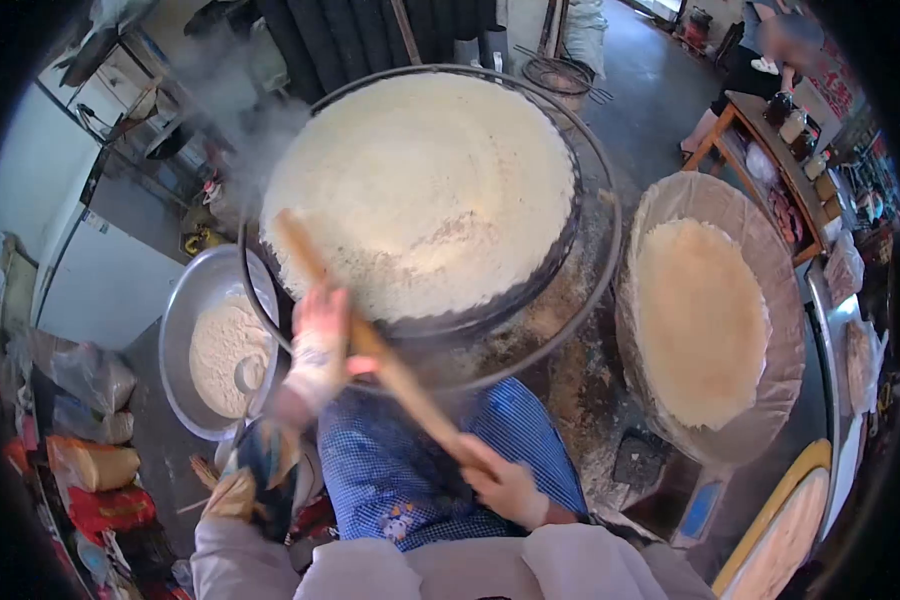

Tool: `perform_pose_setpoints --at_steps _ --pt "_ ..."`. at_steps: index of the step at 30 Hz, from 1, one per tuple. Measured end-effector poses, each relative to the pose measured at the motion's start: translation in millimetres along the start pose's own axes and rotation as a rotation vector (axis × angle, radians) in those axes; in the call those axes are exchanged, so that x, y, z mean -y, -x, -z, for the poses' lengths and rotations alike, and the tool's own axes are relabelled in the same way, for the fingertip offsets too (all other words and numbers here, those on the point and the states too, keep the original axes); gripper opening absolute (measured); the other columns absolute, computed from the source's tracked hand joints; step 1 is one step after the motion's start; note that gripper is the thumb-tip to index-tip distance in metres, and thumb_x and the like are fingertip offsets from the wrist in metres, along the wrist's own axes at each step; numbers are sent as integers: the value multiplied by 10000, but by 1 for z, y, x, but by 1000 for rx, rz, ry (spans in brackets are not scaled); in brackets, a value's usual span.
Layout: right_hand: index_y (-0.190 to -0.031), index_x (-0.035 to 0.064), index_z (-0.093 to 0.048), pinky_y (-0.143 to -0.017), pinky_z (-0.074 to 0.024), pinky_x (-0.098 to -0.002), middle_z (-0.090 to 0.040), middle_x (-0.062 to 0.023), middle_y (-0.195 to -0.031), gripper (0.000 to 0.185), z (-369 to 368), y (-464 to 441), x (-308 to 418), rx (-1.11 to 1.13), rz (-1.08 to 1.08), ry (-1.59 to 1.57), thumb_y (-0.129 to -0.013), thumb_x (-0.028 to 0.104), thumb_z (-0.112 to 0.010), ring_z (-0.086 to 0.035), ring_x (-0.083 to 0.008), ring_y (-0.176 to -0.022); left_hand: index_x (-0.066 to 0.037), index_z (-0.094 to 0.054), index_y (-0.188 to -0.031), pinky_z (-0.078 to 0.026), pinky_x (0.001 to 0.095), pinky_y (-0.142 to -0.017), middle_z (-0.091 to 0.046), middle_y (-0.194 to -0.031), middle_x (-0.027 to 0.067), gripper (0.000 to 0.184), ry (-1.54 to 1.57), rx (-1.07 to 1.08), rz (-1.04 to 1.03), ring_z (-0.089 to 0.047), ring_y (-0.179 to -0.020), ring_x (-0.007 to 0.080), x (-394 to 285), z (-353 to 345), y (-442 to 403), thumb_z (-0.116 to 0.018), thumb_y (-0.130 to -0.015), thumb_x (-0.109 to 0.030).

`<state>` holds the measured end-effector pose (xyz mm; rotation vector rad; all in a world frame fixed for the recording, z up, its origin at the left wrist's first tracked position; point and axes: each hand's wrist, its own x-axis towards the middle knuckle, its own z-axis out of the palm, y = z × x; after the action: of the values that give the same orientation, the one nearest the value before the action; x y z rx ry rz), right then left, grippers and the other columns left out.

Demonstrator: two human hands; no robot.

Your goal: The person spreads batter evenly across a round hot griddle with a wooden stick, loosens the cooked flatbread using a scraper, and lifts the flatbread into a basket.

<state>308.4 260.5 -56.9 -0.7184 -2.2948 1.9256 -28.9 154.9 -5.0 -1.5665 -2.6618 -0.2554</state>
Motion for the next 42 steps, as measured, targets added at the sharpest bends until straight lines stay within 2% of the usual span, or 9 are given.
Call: perform_pose_setpoints --at_steps 1,4,5,6,11,17,29,34,42 --pt "-1389 173 -486 -524 -499 -283 -678 -75 -827 493 13 29 -10 -65 -141 -77 -912 210 -607 -607 -111 -569 50 -315 -1384 -227 562 -1093 -322 -1391 340 1226 51 -69 -163 -324 -1278 512 -39 -3 -25 -535 -569 -839" --pt "-1418 190 -449 -429 -433 -275 -642 -52 -726 499 32 87 -10 -449 -280 -389 -936 208 -578 -526 -114 -471 132 -386 -1303 -231 515 -1119 -393 -1355 331 1220 286 -120 -556 -324 -1309 488 -139 -49 -115 -581 -554 -811" --pt "-1433 206 -419 -405 -398 -272 -599 -38 -675 514 36 87 -8 -418 -366 -484 -943 219 -572 -483 -108 -445 125 -421 -1294 -247 485 -1121 -399 -1364 322 1209 163 91 -569 -328 -1319 474 -167 -75 -132 -598 -537 -801" --pt "-1449 222 -389 -382 -363 -268 -556 -25 -624 530 44 82 -4 -384 -450 -575 -950 230 -566 -440 -103 -420 120 -434 -1297 -257 473 -1120 -409 -1369 313 1213 67 37 -616 -320 -1334 464 -175 -99 -136 -609 -512 -788" --pt "-1488 339 -231 -369 -260 -237 -323 25 -487 583 76 46 -27 101 -284 -1327 -981 326 -516 -289 -78 -374 98 -477 -1265 -267 492 -1111 -458 -1331 281 1198 -35 105 -515 -358 -1310 454 -155 -75 -171 -605 -465 -785" --pt "-1481 316 -282 -371 -295 -245 -376 22 -487 532 76 -1 -14 245 -330 -1564 -996 277 -497 -308 -76 -363 74 -494 -1243 -275 486 -1108 -477 -1315 250 1148 -84 143 -414 -363 -1307 451 -106 -62 -185 -591 -495 -791" --pt "-1486 272 -274 -359 -277 -222 -335 14 -463 490 32 -45 21 334 -446 -1135 -1019 225 -415 -303 -71 -348 42 -445 -1304 -261 501 -1110 -423 -1375 252 1161 -16 35 -161 -325 -1330 451 15 -52 -103 -617 -510 -787" --pt "-1459 153 -367 -361 -315 -222 -423 32 -549 500 6 -63 47 344 -352 -774 -980 175 -508 -381 -55 -386 56 -440 -1295 -242 495 -1126 -409 -1392 259 1136 2 27 -42 -311 -1338 455 68 -35 -46 -688 -499 -715" --pt "-1394 147 -485 -392 -373 -212 -566 12 -700 471 -9 -71 64 2 -253 -419 -936 189 -585 -465 -53 -446 31 -366 -1353 -231 547 -1104 -345 -1407 288 782 -65 -260 24 -329 -1304 461 80 2 50 -593 -837 -511"
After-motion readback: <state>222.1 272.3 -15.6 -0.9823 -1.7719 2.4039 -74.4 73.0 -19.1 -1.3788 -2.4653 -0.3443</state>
